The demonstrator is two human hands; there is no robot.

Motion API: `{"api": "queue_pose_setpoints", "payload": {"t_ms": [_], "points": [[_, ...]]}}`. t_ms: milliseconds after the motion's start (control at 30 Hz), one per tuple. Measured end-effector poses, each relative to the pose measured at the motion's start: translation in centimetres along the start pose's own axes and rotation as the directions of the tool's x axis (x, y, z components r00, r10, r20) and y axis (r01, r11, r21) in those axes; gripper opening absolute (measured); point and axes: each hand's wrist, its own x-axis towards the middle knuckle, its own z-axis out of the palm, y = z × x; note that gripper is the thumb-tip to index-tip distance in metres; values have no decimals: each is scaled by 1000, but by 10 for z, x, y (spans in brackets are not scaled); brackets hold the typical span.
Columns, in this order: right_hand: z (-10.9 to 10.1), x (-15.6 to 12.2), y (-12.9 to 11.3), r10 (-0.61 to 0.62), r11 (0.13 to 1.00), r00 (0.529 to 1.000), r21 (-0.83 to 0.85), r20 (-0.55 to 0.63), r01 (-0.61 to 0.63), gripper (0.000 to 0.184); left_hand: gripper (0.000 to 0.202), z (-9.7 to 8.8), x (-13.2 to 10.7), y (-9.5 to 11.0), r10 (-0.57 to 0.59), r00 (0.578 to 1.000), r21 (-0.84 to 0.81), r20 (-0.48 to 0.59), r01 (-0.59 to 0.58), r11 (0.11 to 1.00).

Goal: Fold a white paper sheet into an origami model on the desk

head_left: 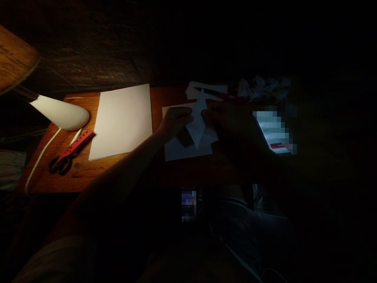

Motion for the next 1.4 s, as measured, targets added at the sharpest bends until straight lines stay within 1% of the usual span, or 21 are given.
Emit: {"api": "queue_pose_setpoints", "payload": {"t_ms": [100, 167, 233, 300, 400, 500, 633, 700, 833, 967, 1133, 1267, 1333, 1400], "points": [[2, -3, -4, -15, 1000, 1000, 21, 25, 15, 24, 40, 4, -2, 1, -29, 999, -43, 24, 30, 999], [2, -6, -10, -24, 1000, 999, 3, 38, 24, 21, 38, 6, -3, 1, -54, 998, -51, 40, 56, 997], [2, -9, -15, -31, 999, 999, -29, 41, 32, 20, 36, 7, -3, 1, -64, 996, -28, 60, 65, 997], [1, -10, -18, -43, 998, 998, -44, 42, 45, 24, 36, 7, -3, 1, -55, 995, 11, 83, 54, 998], [1, -8, -14, -56, 997, 997, -42, 44, 58, 30, 34, 6, -3, 1, -45, 995, 29, 88, 42, 999], [1, -6, -5, -55, 997, 997, -46, 56, 57, 31, 29, 7, -4, 1, -43, 996, 25, 82, 41, 999], [2, -3, 4, -58, 996, 998, -65, 25, 59, 22, 28, 7, -4, 1, -43, 995, 63, 85, 38, 997], [2, -2, 5, -41, 997, 999, -64, 13, 41, 19, 29, 7, -4, 1, -28, 995, 74, 100, 21, 997], [2, -3, 2, -27, 997, 1000, -78, 6, 28, 15, 32, 7, -4, 3, 18, 991, 36, 135, -23, 999], [-1, -6, -4, -31, 996, 999, -86, 14, 32, 19, 34, 7, -4, 2, 32, 992, 26, 120, -35, 999], [-1, -7, -7, -6, 999, 1000, -48, -3, 6, 21, 35, 7, -4, 3, 3, 999, 28, 55, -5, 1000], [2, -6, -10, 12, 1000, 999, 1, -34, -12, 23, 38, 7, -4, 4, -11, 998, 6, 68, 11, 1000], [2, -7, -12, 14, 1000, 999, 5, -29, -14, 23, 36, 7, -4, 5, -22, 997, 6, 70, 21, 1000], [1, -8, -14, 15, 1000, 1000, 1, -20, -15, 27, 35, 6, -4, 5, -27, 998, 10, 64, 27, 1000]]}}
